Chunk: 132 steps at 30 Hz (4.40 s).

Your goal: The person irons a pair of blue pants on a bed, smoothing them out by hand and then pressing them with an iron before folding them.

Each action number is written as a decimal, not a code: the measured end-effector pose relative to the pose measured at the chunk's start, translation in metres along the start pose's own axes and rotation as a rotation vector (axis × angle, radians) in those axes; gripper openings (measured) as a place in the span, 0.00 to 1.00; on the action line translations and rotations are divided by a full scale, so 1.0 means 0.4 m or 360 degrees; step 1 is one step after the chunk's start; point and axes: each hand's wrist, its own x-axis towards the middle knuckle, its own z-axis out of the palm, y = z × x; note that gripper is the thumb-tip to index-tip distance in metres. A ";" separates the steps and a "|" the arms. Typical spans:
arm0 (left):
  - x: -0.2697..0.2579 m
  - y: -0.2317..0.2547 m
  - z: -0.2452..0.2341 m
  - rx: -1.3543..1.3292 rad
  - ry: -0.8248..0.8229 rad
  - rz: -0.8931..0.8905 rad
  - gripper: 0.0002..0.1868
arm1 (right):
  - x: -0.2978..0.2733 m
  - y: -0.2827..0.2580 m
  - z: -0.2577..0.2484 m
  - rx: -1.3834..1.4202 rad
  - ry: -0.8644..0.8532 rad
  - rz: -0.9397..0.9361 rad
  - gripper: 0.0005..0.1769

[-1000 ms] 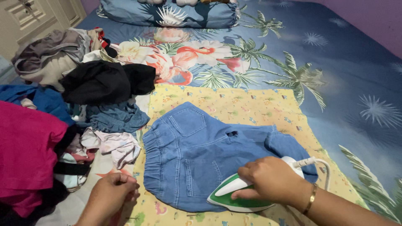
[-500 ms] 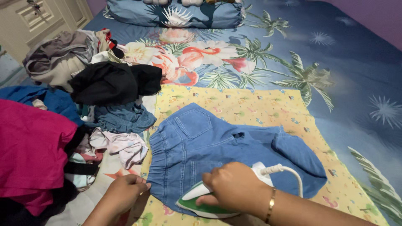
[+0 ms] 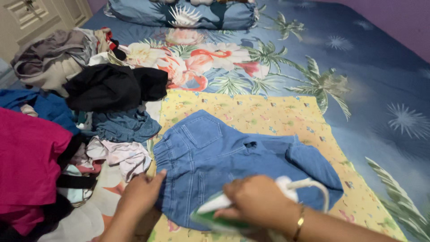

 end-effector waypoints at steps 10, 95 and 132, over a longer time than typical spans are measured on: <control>-0.122 0.100 0.016 0.0317 0.0403 0.0019 0.22 | 0.141 0.055 0.054 -0.0232 0.0524 0.0489 0.30; -0.131 0.258 0.159 0.0881 -0.0278 0.1022 0.67 | 0.043 0.250 0.035 -0.0267 0.0248 0.1267 0.32; -0.105 -0.015 0.402 0.0944 -0.0114 0.1885 0.12 | -0.260 0.307 -0.052 -0.0101 -0.0040 0.0417 0.31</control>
